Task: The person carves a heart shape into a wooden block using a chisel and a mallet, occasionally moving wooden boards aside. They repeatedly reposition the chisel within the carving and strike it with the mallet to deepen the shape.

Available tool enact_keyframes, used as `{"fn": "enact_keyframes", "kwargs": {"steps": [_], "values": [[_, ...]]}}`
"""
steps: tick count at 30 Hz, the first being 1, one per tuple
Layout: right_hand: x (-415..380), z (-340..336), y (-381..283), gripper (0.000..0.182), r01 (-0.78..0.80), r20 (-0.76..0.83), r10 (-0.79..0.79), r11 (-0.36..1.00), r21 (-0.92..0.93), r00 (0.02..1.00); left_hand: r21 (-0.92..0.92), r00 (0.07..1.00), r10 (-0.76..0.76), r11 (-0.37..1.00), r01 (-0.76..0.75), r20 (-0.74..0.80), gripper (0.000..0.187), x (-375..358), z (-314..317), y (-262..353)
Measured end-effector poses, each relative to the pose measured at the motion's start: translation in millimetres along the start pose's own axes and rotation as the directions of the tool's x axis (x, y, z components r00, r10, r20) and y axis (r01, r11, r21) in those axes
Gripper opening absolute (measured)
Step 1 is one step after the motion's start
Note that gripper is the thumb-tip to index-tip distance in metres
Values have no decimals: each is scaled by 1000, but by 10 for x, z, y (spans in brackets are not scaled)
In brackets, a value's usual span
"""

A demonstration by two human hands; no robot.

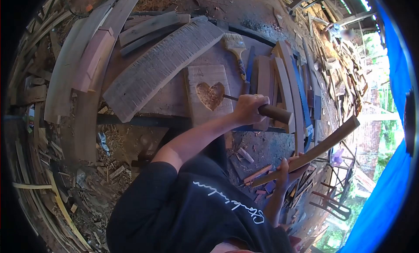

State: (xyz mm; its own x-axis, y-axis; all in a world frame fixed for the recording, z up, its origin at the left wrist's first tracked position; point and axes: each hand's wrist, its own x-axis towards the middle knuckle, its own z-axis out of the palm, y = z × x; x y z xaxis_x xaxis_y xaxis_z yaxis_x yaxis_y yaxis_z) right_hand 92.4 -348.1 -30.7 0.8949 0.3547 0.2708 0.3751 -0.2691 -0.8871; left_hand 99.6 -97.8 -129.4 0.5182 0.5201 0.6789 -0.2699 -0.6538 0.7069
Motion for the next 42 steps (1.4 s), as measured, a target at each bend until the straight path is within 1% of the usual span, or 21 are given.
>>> {"fn": "enact_keyframes", "kwargs": {"steps": [6, 9, 11, 13, 15, 16, 17, 19, 20, 21, 23, 24, 25, 27, 28, 29, 30, 31, 34, 36, 42], "values": [[59, 49, -123, 63, -47, 32, 48, 999, -18, 998, -31, 993, -82, 996, 79, -82, 25, 104, 32, -34], [204, -38, -205, 62, 78, 53, -72, 989, -122, 996, -13, 988, -125, 992, 124, -85, 24, 174, 46, -30], [334, -97, -384, 62, 165, -91, -157, 982, 87, 983, -18, 984, -159, 987, 159, -79, 23, 208, 82, -52], [444, -175, -301, 61, 209, -77, -199, 965, 159, 977, -22, 978, -194, 981, 192, -77, 23, 247, 119, -73], [531, -77, -26, 57, 237, 80, -224, 933, -269, 971, 9, 966, -246, 969, 247, -81, 22, 280, 137, -73], [614, -121, 204, 50, 210, 363, -19, 842, -496, 932, 9, 966, -246, 969, 247, -78, 22, 274, 157, -84], [636, -178, 245, 50, 205, 359, -16, 844, -496, 933, 45, 959, -278, 959, 280, -53, 21, 265, 168, -87], [807, -159, 302, 43, 1, 273, 158, 864, -504, 949, 95, 952, -301, 948, 305, -60, 21, 345, 171, -169], [792, -102, 74, 46, -193, 171, 249, 938, -289, 953, 79, 954, -297, 951, 299, -41, 20, 307, 162, -147], [795, -65, -103, 46, -208, 169, 263, 934, -289, 950, 60, 957, -289, 955, 289, -12, 20, 260, 171, -126], [827, -7, -322, 52, 85, -47, -84, 996, 18, 995, 53, 956, -292, 955, 292, 1, 20, 231, 189, -132], [812, 20, -242, 55, 120, -117, -107, 986, 116, 987, 45, 957, -290, 956, 290, -8, 20, 247, 194, -137], [784, 24, -4, 55, 124, -120, -110, 986, 114, 987, 42, 958, -287, 957, 287, -8, 20, 257, 197, -136], [695, 58, 393, 51, 229, 195, -175, 926, -302, 965, 57, 955, -297, 953, 296, -2, 19, 261, 186, -141], [624, 17, 397, 51, 226, 186, -176, 926, -301, 967, 56, 957, -290, 956, 289, 4, 19, 240, 186, -135], [548, 55, 252, 50, -42, 180, 100, 952, -302, 979, 74, 965, -261, 963, 260, 10, 22, 221, 195, -131], [547, 86, 178, 49, -295, 189, 360, 907, -302, 914, 97, 972, -236, 967, 235, 1, 25, 243, 173, -141], [538, 52, 189, 49, -290, 198, 358, 908, -303, 913, 102, 971, -239, 966, 239, -7, 25, 229, 142, -150], [352, -103, 186, 44, -254, -11, 258, 958, 135, 966, 49, 993, -114, 992, 113, 13, 27, 93, 65, -62], [267, -117, 125, 45, -270, -13, 275, 951, 149, 961, 35, 999, -24, 999, 23, 44, 29, 17, 46, 21], [17, -61, 149, 47, -270, 25, 269, 957, 104, 963, -1, 999, 4, 1000, -4, 50, 30, -42, 13, 80]]}}
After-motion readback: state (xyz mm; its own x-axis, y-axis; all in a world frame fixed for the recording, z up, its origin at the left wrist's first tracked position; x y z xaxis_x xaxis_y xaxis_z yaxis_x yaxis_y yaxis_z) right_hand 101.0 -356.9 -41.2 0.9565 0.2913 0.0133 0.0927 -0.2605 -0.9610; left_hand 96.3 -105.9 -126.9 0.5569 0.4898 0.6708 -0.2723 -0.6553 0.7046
